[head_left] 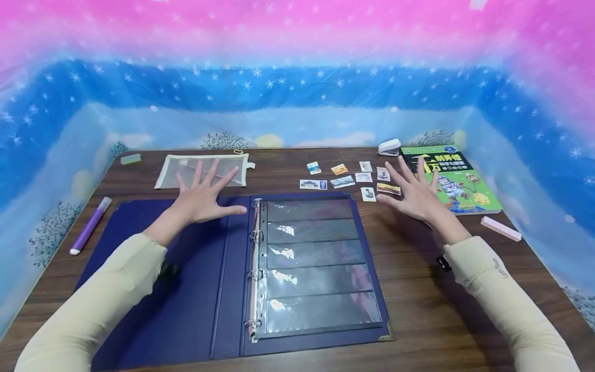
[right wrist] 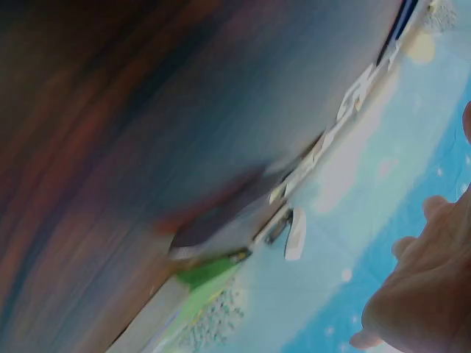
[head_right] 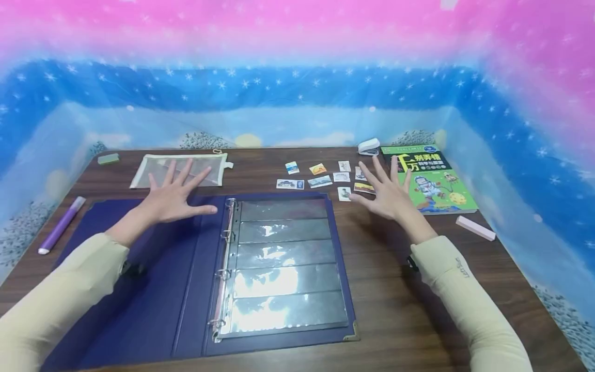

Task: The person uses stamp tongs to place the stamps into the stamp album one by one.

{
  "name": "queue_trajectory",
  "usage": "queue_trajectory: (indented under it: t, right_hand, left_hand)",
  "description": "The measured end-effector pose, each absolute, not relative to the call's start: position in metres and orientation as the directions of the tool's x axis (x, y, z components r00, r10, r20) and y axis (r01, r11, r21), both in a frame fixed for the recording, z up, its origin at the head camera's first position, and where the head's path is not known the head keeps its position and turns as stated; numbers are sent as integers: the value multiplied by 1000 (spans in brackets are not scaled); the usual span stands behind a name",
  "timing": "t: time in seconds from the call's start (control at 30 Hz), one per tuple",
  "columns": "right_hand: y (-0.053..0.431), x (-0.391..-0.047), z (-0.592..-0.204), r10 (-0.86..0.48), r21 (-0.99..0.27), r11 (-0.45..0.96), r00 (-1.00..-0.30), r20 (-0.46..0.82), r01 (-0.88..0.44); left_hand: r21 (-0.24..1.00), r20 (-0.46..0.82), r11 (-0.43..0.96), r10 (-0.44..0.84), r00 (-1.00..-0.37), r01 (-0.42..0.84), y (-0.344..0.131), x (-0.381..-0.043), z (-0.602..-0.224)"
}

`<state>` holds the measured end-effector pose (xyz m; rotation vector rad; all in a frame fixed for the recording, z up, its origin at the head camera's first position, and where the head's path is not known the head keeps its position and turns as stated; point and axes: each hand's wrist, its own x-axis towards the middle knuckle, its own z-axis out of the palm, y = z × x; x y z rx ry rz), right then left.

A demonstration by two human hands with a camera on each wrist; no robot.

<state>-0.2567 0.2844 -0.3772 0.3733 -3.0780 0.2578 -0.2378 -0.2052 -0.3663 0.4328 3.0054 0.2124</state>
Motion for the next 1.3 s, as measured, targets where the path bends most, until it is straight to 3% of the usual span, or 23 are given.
queue_trajectory:
  t: [0.63,0.9,1.17,1.3]
  right_hand:
    - [325,-227,-389,-285,-219,938,-958,-37,-270]
    - [324,-234,-391,-250,-227,944,-968,-15,-240]
    - [323,-236,-395,-210,-296,939,-975,-78,-178]
    - [320,-238,-396,-215,-311,933,-973,-81,-181]
  left_hand:
    - [307,-40,791,565,-824,528,-155,-222,-383]
    - [285,-79,786,589,-804,548,-143,-225,-390]
    - [293,-104,749,643,-759,595,-128,-229,-389]
    - [269,-134,775,619,-774,572,-122,-231,-386]
